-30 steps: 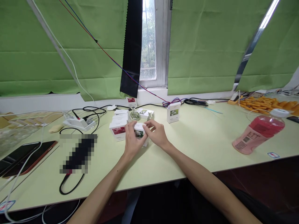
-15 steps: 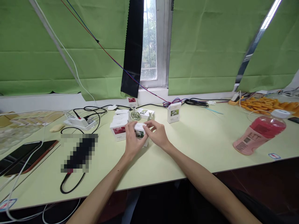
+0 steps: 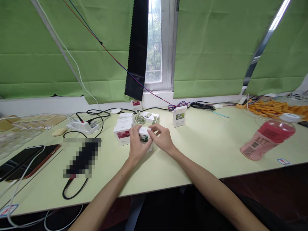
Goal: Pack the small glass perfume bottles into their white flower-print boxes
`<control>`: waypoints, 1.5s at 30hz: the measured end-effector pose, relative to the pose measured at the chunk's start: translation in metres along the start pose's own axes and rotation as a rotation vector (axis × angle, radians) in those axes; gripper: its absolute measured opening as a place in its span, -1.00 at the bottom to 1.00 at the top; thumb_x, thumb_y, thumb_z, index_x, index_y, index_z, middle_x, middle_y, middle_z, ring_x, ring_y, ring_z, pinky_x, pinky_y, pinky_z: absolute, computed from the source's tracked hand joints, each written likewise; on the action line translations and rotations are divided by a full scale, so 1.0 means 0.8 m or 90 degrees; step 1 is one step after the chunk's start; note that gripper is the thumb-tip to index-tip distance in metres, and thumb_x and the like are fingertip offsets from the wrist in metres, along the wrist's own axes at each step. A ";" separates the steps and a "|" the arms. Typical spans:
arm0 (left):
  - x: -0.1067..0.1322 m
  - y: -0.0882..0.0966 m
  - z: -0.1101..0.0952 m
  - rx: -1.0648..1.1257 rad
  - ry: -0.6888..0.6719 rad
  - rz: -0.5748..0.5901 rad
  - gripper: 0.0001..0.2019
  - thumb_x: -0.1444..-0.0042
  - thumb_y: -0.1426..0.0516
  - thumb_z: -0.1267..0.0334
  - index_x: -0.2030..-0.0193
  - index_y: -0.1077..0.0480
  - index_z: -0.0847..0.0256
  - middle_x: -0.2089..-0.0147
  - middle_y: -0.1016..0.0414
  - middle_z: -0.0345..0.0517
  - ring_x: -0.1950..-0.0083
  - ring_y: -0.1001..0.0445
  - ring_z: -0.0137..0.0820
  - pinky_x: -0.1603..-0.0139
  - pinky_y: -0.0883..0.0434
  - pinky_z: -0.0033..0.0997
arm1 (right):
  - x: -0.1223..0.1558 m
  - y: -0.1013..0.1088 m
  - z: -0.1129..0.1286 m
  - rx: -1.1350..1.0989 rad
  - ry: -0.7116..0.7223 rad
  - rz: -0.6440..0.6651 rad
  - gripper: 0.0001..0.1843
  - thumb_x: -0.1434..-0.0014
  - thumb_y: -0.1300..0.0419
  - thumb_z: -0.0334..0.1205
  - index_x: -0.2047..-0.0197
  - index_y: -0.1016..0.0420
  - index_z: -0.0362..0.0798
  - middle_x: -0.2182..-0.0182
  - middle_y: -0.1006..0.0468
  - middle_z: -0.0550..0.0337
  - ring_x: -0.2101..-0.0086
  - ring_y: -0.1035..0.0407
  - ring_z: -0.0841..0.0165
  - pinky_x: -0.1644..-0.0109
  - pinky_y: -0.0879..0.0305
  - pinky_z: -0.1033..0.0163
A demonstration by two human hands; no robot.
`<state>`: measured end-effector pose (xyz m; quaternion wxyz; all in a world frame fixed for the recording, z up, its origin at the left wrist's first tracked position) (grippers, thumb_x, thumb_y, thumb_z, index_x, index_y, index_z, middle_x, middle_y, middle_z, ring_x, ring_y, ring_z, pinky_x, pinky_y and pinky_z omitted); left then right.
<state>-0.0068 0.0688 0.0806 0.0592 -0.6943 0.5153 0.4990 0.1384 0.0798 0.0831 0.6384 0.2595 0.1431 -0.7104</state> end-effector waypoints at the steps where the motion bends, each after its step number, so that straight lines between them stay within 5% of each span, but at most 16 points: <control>1: 0.000 0.000 0.000 -0.002 -0.002 0.000 -0.47 -0.11 -0.26 0.15 -0.18 -0.21 0.15 -0.13 -0.28 0.09 -0.23 -0.33 -0.10 -0.24 -0.37 0.00 | 0.000 0.000 0.000 0.000 0.001 0.000 -0.84 -0.18 -0.23 -0.13 0.25 -0.58 0.00 0.27 -0.67 0.18 0.28 -0.55 0.33 0.31 -0.45 0.30; 45: -0.001 -0.007 0.006 0.018 0.041 0.044 -0.47 -0.11 -0.25 0.14 -0.19 -0.23 0.12 -0.12 -0.30 0.06 -0.21 -0.37 -0.11 -0.22 -0.38 -0.04 | -0.001 0.000 -0.003 0.021 0.000 0.007 -0.85 -0.18 -0.23 -0.12 0.23 -0.57 0.02 0.29 -0.66 0.20 0.31 -0.54 0.33 0.34 -0.43 0.30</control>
Point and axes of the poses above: each hand's wrist, its own x-axis away from the middle knuckle, its own y-axis out of the back of the hand, z = x × y, the point moved 10 cm from there along -x, towards the middle knuckle
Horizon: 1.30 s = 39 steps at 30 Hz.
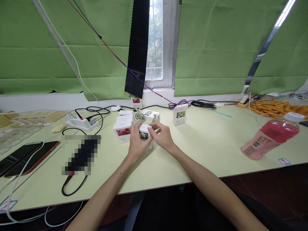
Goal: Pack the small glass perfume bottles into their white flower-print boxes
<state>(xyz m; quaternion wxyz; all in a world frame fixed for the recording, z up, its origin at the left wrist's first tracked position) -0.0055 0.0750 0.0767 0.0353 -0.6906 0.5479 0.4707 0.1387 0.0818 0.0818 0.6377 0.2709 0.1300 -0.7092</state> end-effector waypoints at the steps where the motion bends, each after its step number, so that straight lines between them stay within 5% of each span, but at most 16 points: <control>1: 0.000 0.000 0.000 0.000 0.001 0.001 -0.47 -0.11 -0.25 0.14 -0.19 -0.22 0.12 -0.12 -0.30 0.06 -0.21 -0.37 -0.11 -0.22 -0.37 -0.04 | 0.000 0.000 0.000 0.001 0.001 0.000 -0.85 -0.18 -0.23 -0.13 0.23 -0.57 0.02 0.29 -0.66 0.20 0.31 -0.54 0.33 0.34 -0.43 0.30; 39: 0.000 -0.002 0.001 -0.014 0.018 0.016 -0.46 -0.11 -0.25 0.14 -0.20 -0.21 0.13 -0.12 -0.30 0.06 -0.22 -0.37 -0.12 -0.21 -0.39 -0.06 | 0.001 -0.001 0.002 0.013 0.019 0.004 -0.85 -0.20 -0.23 -0.12 0.22 -0.56 0.01 0.32 -0.64 0.22 0.33 -0.52 0.36 0.34 -0.39 0.32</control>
Point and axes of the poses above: each hand's wrist, its own x-axis away from the middle knuckle, its own y-axis out of the back of the hand, z = x × y, the point moved 10 cm from there along -x, towards the middle knuckle
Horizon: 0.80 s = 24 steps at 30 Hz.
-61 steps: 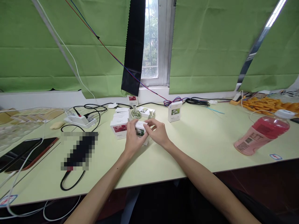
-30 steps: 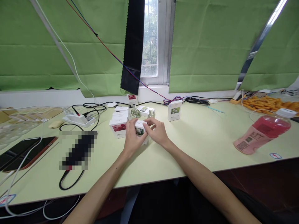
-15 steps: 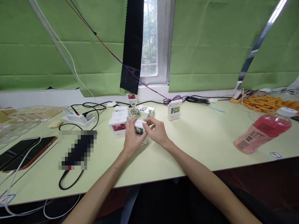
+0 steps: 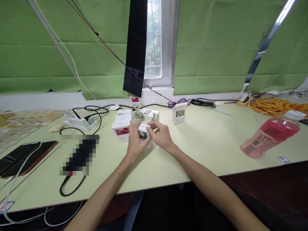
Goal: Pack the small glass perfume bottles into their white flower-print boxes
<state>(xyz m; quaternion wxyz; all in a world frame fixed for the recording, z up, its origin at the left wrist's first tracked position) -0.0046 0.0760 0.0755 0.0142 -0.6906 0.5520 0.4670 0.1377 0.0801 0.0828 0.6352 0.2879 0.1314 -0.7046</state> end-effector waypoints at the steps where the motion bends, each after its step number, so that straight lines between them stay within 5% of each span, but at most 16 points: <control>1: 0.000 0.000 0.000 0.001 0.001 0.001 -0.46 -0.11 -0.25 0.13 -0.20 -0.21 0.13 -0.13 -0.29 0.06 -0.22 -0.37 -0.12 -0.21 -0.39 -0.06 | 0.000 0.000 0.000 0.000 0.001 -0.001 -0.85 -0.20 -0.23 -0.12 0.23 -0.56 0.01 0.32 -0.64 0.23 0.33 -0.52 0.36 0.34 -0.39 0.32; 24: 0.001 -0.001 0.000 -0.004 0.000 0.000 -0.46 -0.11 -0.25 0.14 -0.20 -0.22 0.12 -0.13 -0.29 0.06 -0.22 -0.36 -0.12 -0.22 -0.38 -0.05 | -0.001 -0.001 -0.001 0.004 -0.013 0.012 -0.85 -0.21 -0.22 -0.14 0.21 -0.55 0.00 0.28 -0.65 0.21 0.32 -0.53 0.36 0.34 -0.41 0.32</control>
Point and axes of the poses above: each hand's wrist, its own x-axis away from the middle knuckle, its own y-axis out of the back of the hand, z = x × y, the point moved 10 cm from there along -x, towards the middle knuckle
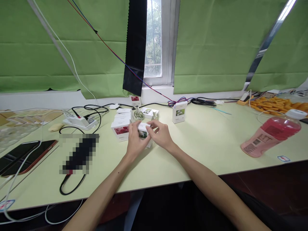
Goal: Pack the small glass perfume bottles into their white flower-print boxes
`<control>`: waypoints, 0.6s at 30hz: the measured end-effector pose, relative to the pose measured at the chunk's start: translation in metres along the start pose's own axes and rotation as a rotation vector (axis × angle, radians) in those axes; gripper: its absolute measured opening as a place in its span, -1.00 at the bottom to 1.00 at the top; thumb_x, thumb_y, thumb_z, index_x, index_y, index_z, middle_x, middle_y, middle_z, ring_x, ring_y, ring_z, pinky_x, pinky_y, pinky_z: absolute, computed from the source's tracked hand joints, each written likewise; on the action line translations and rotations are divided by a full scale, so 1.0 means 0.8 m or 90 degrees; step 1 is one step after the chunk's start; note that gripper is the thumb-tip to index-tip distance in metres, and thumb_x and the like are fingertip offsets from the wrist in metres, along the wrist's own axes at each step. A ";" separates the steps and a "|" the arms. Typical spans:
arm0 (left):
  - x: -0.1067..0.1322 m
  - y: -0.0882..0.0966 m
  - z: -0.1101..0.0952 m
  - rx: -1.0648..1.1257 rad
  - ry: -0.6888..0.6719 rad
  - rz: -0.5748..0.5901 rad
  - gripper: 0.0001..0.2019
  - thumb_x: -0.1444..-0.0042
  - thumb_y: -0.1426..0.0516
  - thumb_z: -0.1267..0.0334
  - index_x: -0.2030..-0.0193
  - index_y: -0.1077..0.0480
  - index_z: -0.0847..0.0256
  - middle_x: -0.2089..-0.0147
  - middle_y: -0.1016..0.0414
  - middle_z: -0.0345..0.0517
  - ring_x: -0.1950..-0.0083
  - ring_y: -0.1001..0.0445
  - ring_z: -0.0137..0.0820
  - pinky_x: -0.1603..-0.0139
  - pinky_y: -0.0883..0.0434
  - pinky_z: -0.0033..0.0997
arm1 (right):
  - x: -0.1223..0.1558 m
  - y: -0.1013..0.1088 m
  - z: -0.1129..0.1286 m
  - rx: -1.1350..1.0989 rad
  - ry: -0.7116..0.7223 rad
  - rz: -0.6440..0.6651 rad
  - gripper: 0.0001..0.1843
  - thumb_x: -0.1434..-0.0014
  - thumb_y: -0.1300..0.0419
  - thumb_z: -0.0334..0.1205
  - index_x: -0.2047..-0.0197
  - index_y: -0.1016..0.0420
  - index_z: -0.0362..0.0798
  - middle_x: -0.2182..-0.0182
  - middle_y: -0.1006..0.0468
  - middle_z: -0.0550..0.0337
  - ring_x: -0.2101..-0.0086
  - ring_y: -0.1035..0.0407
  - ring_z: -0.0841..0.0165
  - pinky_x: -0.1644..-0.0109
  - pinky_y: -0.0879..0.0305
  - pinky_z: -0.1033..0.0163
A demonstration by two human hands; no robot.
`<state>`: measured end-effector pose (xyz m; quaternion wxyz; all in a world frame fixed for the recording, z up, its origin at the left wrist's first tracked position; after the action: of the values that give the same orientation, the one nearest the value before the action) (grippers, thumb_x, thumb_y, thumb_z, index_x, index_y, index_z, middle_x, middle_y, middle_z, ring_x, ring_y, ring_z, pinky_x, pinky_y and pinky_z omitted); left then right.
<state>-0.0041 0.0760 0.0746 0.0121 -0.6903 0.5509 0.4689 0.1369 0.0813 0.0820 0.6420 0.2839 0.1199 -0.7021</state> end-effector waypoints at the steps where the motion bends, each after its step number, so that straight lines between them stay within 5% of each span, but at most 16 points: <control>1: 0.000 0.000 0.000 0.000 0.000 -0.002 -0.46 -0.11 -0.25 0.14 -0.20 -0.22 0.12 -0.13 -0.29 0.05 -0.22 -0.36 -0.12 -0.21 -0.38 -0.05 | 0.000 0.000 0.000 0.000 -0.002 0.001 -0.85 -0.20 -0.22 -0.14 0.21 -0.55 0.00 0.27 -0.65 0.21 0.32 -0.53 0.36 0.34 -0.41 0.32; 18: 0.001 0.000 -0.001 -0.009 0.003 0.006 -0.45 -0.13 -0.23 0.11 -0.22 -0.21 0.16 -0.13 -0.28 0.10 -0.22 -0.35 -0.10 -0.20 -0.39 -0.03 | 0.001 0.003 0.005 -0.024 -0.010 0.000 -0.86 -0.18 -0.25 -0.17 0.21 -0.57 -0.01 0.25 -0.66 0.19 0.32 -0.52 0.37 0.33 -0.42 0.32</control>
<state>-0.0038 0.0749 0.0749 0.0031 -0.6889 0.5509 0.4712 0.1381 0.0783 0.0851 0.6479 0.2661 0.1280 -0.7021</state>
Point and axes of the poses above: each hand's wrist, its own x-axis away from the middle knuckle, its own y-axis out of the back of the hand, z = x × y, the point moved 10 cm from there along -x, towards the middle knuckle
